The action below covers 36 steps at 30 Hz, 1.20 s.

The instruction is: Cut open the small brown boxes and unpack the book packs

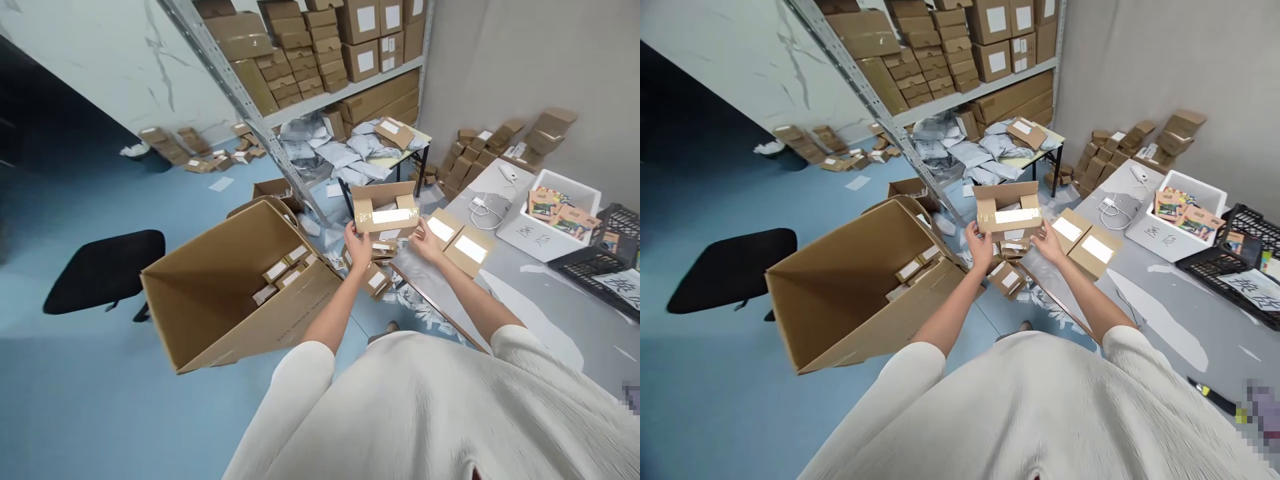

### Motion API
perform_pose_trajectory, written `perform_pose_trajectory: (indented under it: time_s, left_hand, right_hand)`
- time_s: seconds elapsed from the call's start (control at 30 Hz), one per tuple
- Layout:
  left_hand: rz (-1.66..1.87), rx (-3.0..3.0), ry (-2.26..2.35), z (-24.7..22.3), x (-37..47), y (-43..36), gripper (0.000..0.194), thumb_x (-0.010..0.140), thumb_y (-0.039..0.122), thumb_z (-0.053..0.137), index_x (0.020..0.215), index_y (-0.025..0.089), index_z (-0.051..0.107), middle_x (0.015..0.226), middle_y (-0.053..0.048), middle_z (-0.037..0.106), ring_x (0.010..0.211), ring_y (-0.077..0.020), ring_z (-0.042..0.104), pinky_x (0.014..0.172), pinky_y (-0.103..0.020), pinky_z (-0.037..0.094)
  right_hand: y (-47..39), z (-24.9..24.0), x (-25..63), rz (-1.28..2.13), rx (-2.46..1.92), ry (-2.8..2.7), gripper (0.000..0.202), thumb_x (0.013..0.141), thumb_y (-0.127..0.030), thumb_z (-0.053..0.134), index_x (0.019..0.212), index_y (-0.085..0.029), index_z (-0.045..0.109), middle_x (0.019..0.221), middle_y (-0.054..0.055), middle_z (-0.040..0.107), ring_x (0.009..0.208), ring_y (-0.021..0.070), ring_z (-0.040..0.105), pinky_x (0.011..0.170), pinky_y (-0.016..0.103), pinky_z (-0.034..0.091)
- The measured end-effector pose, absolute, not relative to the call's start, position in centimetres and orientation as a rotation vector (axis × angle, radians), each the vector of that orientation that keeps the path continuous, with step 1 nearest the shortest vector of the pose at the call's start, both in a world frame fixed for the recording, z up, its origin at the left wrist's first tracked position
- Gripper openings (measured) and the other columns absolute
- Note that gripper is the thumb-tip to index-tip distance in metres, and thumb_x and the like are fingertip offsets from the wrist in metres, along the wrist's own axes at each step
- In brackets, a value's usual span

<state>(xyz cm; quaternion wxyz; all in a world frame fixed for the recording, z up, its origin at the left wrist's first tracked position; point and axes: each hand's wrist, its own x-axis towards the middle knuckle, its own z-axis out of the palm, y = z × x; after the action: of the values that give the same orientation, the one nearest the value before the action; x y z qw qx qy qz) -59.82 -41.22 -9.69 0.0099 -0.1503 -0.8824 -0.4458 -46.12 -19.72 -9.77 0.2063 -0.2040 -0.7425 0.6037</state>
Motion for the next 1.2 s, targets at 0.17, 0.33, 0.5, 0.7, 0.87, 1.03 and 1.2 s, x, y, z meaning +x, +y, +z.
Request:
perform_pose_trajectory:
  time_s: [0.17,0.33,0.5,0.7,0.87,1.03,1.2]
  left_hand:
    - [-1.497,-0.671,-2.926,-12.7,-61.3,-41.2,0.084,0.094,0.01,0.06,0.174,0.026,0.039,0.166,-0.012,0.06,0.157,-0.0305,0.053,0.134,-0.049,0.042]
    - [-1.519,-0.791,-2.998,-14.7,-60.9,-39.7,0.076,0.094,0.009,0.054,0.169,0.023,0.048,0.168,-0.012,0.057,0.161,-0.029,0.049,0.136,-0.046,0.041]
    - [-1.671,-0.85,-2.944,-15.8,-60.4,-36.2,0.077,0.093,0.007,0.053,0.168,0.021,0.048,0.165,-0.013,0.059,0.158,-0.0272,0.052,0.135,-0.044,0.042]
    - [-1.972,-0.996,-2.846,-17.7,-57.7,-30.7,0.073,0.092,0.01,0.062,0.163,0.022,0.054,0.159,-0.017,0.062,0.151,-0.0332,0.059,0.132,-0.052,0.044]
    - [-1.958,-1.278,-2.817,-18.6,-54.2,-26.7,0.068,0.09,0.007,0.062,0.157,0.02,0.06,0.153,-0.016,0.067,0.147,-0.0311,0.062,0.131,-0.05,0.045]
    - [-1.8,-1.659,-2.918,-18.8,-50.0,-23.3,0.058,0.092,0.006,0.061,0.149,0.016,0.066,0.149,-0.017,0.071,0.141,-0.0305,0.066,0.127,-0.048,0.049]
    - [-1.597,-1.801,-3.06,-19.1,-47.1,-21.1,0.054,0.09,0.006,0.069,0.143,0.016,0.071,0.148,-0.017,0.073,0.145,-0.0317,0.065,0.13,-0.047,0.045]
  right_hand:
    - [-19.5,-11.9,-48.6,1.721,-0.707,-2.093,0.093,0.083,-0.052,0.083,0.168,-0.03,0.052,0.165,0.013,0.059,0.153,0.0366,0.055,0.125,0.054,0.05]
    - [-17.6,-14.0,-46.2,1.657,-0.872,-2.14,0.062,0.086,-0.045,0.078,0.143,-0.024,0.072,0.158,0.015,0.064,0.138,0.0342,0.066,0.122,0.054,0.052]
    - [-14.7,-14.9,-41.9,1.565,-0.975,-2.128,0.049,0.088,-0.038,0.07,0.134,-0.023,0.075,0.152,0.014,0.069,0.129,0.0321,0.071,0.119,0.054,0.055]
    - [-11.4,-16.0,-35.1,1.384,-1.201,-2.14,0.047,0.086,-0.032,0.064,0.13,-0.02,0.076,0.148,0.016,0.071,0.129,0.0316,0.072,0.118,0.051,0.056]
    - [-9.9,-17.5,-29.8,1.298,-1.385,-2.091,0.043,0.087,-0.032,0.064,0.128,-0.021,0.077,0.147,0.015,0.072,0.127,0.0313,0.073,0.118,0.054,0.056]
    - [-10.0,-18.9,-26.1,1.289,-1.557,-2.058,0.043,0.088,-0.029,0.069,0.129,-0.019,0.077,0.142,0.015,0.075,0.131,0.0315,0.072,0.117,0.051,0.056]
    - [-11.1,-19.4,-24.3,1.37,-1.604,-1.97,0.047,0.088,-0.025,0.071,0.135,-0.019,0.076,0.152,0.016,0.07,0.132,0.0325,0.072,0.117,0.05,0.057]
